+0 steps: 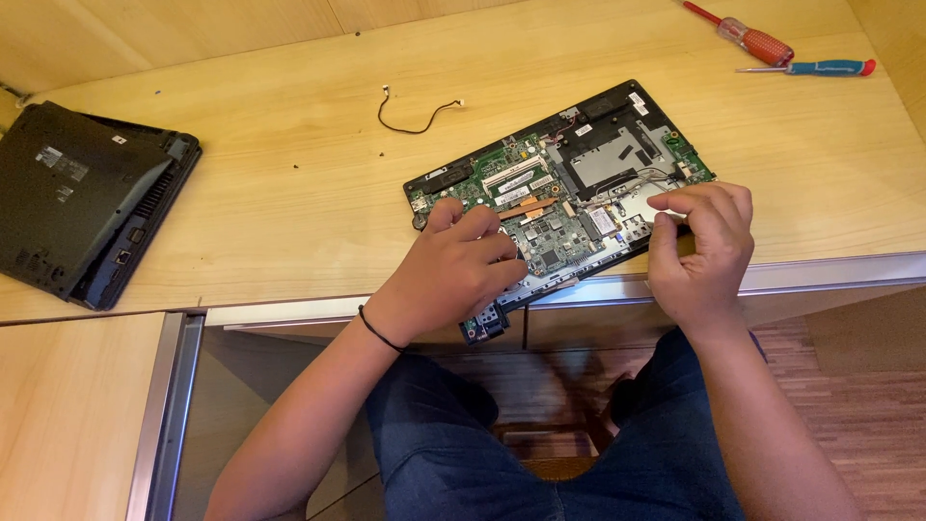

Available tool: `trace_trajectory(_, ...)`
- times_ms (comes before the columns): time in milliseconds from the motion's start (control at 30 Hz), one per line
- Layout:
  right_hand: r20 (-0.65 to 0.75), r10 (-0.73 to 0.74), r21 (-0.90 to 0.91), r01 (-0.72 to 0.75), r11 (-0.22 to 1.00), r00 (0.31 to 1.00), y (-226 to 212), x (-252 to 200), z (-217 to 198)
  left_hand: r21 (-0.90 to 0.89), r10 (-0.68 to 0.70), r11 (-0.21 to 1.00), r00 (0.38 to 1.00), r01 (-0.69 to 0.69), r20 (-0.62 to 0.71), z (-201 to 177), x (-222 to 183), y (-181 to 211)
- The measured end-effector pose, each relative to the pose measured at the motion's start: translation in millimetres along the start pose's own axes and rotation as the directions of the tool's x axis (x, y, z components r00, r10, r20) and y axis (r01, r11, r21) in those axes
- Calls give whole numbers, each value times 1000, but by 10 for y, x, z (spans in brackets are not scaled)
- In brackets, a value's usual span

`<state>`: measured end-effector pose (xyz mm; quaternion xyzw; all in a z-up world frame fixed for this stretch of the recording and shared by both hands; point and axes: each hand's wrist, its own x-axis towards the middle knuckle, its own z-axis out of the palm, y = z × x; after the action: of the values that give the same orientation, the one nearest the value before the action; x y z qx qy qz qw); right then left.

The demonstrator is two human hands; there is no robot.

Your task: Connecting internal components and installing a motherboard into a laptop chassis.

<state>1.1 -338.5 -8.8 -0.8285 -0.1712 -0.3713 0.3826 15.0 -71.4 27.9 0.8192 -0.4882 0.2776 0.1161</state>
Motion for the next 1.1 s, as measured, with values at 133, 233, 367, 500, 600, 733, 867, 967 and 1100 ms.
trace_trajectory(133, 2, 2, -7, -2, 1000, 1000, 10, -5, 10, 13, 28, 1000, 1000, -28, 13, -14, 45, -23)
trace_trajectory(233, -2, -3, 8, 3, 1000, 1000, 5, -18, 17, 17, 64, 998, 998, -65, 27, 1, 48, -29)
trace_trajectory(367, -5, 5, 14, -5, 1000, 1000, 3, -13, 31, 18, 63, 998, 998, -63, 6, -18, 95, -17)
trace_trajectory(500, -9, 2, 5, -2, 1000, 1000, 4, -19, 37, 13, 55, 998, 998, -55, 2, -15, 112, -4)
trace_trajectory(600, 2, -4, -3, 4, 1000, 1000, -14, -3, 24, 12, 68, 998, 997, -68, -20, 8, 87, -18)
trace_trajectory(733, 1, -1, 5, 1, 1000, 1000, -12, -4, 30, 5, 61, 998, 998, -61, -27, -2, 67, -7)
trace_trajectory(867, -5, -14, 12, 14, 1000, 1000, -7, -9, 40, 2, 53, 999, 998, -53, -24, -9, 67, -16)
trace_trajectory(967, -3, -18, 8, 18, 1000, 1000, -10, -7, 42, 2, 61, 998, 997, -61, -42, 5, 79, -33)
trace_trajectory(1100, 11, -21, -6, 21, 1000, 1000, 3, -11, 44, 16, 72, 997, 994, -71, -82, 52, 84, -55)
